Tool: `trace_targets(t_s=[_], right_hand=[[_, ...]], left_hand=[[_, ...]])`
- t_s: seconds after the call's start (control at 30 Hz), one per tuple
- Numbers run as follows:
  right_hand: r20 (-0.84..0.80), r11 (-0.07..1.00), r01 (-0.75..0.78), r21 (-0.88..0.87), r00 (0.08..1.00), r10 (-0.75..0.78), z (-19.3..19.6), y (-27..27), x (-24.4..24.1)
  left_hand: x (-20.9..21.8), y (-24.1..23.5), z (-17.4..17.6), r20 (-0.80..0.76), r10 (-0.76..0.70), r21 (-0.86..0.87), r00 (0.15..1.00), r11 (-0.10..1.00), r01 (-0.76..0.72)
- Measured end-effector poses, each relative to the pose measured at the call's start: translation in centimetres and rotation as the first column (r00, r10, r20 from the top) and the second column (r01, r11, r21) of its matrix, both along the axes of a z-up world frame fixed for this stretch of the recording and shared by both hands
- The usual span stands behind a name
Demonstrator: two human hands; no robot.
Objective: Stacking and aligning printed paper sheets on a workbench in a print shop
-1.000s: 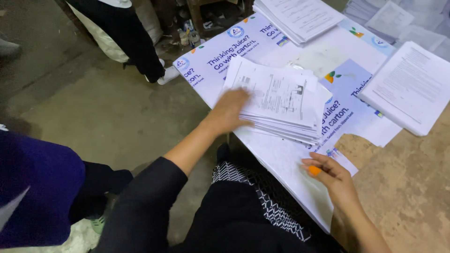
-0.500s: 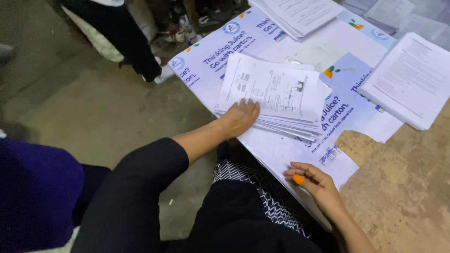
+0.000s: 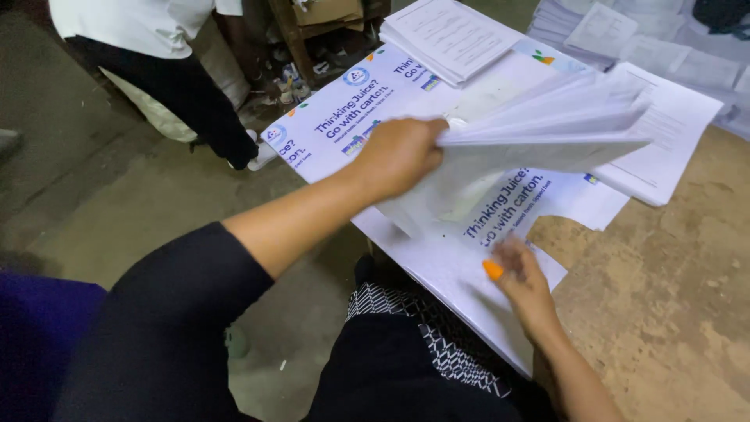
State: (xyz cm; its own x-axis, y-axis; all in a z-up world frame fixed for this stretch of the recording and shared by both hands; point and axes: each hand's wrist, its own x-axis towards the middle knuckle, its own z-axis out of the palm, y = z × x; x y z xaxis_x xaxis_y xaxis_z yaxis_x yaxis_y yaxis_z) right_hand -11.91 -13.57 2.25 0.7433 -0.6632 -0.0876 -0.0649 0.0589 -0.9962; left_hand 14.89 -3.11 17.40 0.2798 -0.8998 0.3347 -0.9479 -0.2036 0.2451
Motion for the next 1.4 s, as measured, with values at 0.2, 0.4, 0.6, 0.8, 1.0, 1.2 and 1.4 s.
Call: trace_targets(t_s=[0.2, 0.4, 0.6, 0.8, 1.0, 1.2, 1.4], right_hand=[[0.250, 0.980, 0.032, 0.195, 0.965, -0.082, 6.5, 1.1, -1.2], [-0.144, 0.965, 0.138, 0.222, 0.984, -0.107, -0.5, -1.4, -5.4], [-0.408, 0.989, 0.036, 0.140, 0.913, 0.025, 2.8, -0.5, -6.6], [-0.399, 0.795, 0.221, 0.564, 0.917, 0.028, 2.1, 2.9, -7.6], [-0.531, 0.991, 0.099, 0.085, 0.847, -0.039, 2.3, 4.8, -9.9], [-0.527, 0.959, 0.192, 0.211, 0.848, -0.054, 12.9, 6.0, -4.6], [-0.308, 0.964, 0.057, -0.259, 0.941, -0.139, 2.2, 2.1, -6.0]], left_hand=[[-1.7, 1.1, -3.3, -0.831, -0.005, -0.046, 0.556, 0.997, -0.059], [-8.6, 5.3, -14.9, -0.966, 0.196, 0.164, 0.170, 0.969, -0.186], [-13.3, 7.4, -12.5, -0.747, 0.451, 0.439, 0.488, 0.886, -0.148], [-13.5, 7.7, -15.8, -0.939, 0.301, 0.216, 0.165, 0.892, -0.396], [-15.9, 10.0, -19.4, -0.978, 0.198, 0.209, -0.068, 0.920, -0.332], [-18.5, 9.5, -14.0, -0.575, 0.359, 0.328, 0.735, 0.924, -0.194], [-17.1, 8.2, -9.6, -0.724, 0.370, 0.386, 0.582, 0.917, -0.102]])
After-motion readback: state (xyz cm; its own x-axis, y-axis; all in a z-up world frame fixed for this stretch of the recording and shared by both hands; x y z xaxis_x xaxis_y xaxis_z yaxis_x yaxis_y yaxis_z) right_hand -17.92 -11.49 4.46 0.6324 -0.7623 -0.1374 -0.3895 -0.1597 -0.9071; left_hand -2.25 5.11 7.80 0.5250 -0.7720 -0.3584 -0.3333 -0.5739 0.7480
